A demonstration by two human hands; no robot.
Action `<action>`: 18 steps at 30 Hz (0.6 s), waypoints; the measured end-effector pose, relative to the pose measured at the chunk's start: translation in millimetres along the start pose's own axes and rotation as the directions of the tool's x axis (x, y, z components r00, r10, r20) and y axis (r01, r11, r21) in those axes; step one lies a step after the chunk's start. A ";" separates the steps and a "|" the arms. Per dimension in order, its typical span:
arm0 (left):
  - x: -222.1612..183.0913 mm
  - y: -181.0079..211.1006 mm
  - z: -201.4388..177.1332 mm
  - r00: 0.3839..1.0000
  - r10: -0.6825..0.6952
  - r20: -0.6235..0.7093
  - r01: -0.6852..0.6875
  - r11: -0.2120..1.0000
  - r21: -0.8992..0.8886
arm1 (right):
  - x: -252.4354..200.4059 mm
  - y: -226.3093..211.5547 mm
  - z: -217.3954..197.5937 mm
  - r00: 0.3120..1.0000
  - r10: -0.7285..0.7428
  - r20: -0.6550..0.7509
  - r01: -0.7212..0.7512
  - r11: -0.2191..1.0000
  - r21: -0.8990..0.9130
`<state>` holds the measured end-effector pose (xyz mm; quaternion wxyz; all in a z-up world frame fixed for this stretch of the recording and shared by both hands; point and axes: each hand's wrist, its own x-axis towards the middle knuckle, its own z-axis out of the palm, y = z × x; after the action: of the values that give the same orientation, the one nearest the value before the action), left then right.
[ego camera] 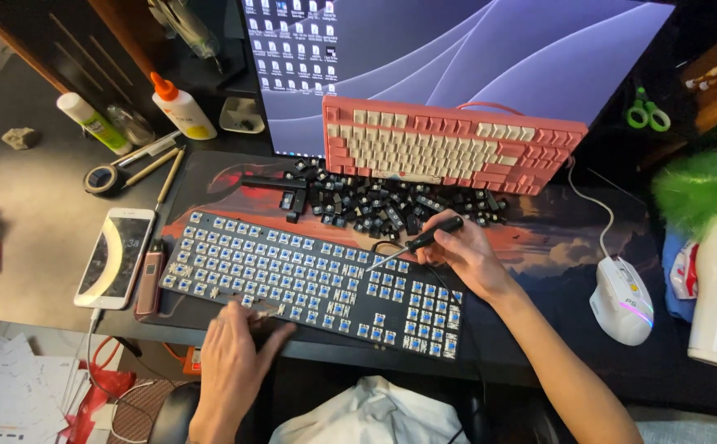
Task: Using a small tool to test or actuate mechanical switches on a keyboard PCB
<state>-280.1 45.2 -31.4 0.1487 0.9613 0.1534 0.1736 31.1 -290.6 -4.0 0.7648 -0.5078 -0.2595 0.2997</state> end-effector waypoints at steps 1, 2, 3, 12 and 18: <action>6.0 -2.7 0.3 1.000 -0.001 0.000 0.001 1.000 0.002 | 1.1 -0.8 -1.4 1.000 0.000 0.001 0.000 1.000 0.001; 10.4 -5.8 1.3 0.999 0.033 -0.023 -0.033 0.999 0.026 | 0.5 -0.2 -2.5 1.000 0.012 -0.022 -0.012 1.000 -0.012; 14.9 -8.9 2.3 0.997 0.068 -0.045 -0.066 0.997 0.050 | 0.0 0.3 -3.6 0.999 0.023 -0.044 -0.024 0.999 -0.024; 28.5 -6.6 14.3 0.991 0.091 -0.097 -0.081 0.992 0.101 | 0.6 0.4 -0.1 1.000 -0.029 -0.007 0.029 0.999 -0.020; 14.7 23.9 -23.9 0.993 -0.055 0.103 0.069 0.989 -0.134 | -2.6 -1.3 0.9 0.998 -0.025 -0.051 0.025 1.000 -0.003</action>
<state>-270.3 34.1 2.4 0.2275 0.9509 0.1635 0.1311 28.9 -292.3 -2.7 0.7742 -0.5130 -0.2467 0.2768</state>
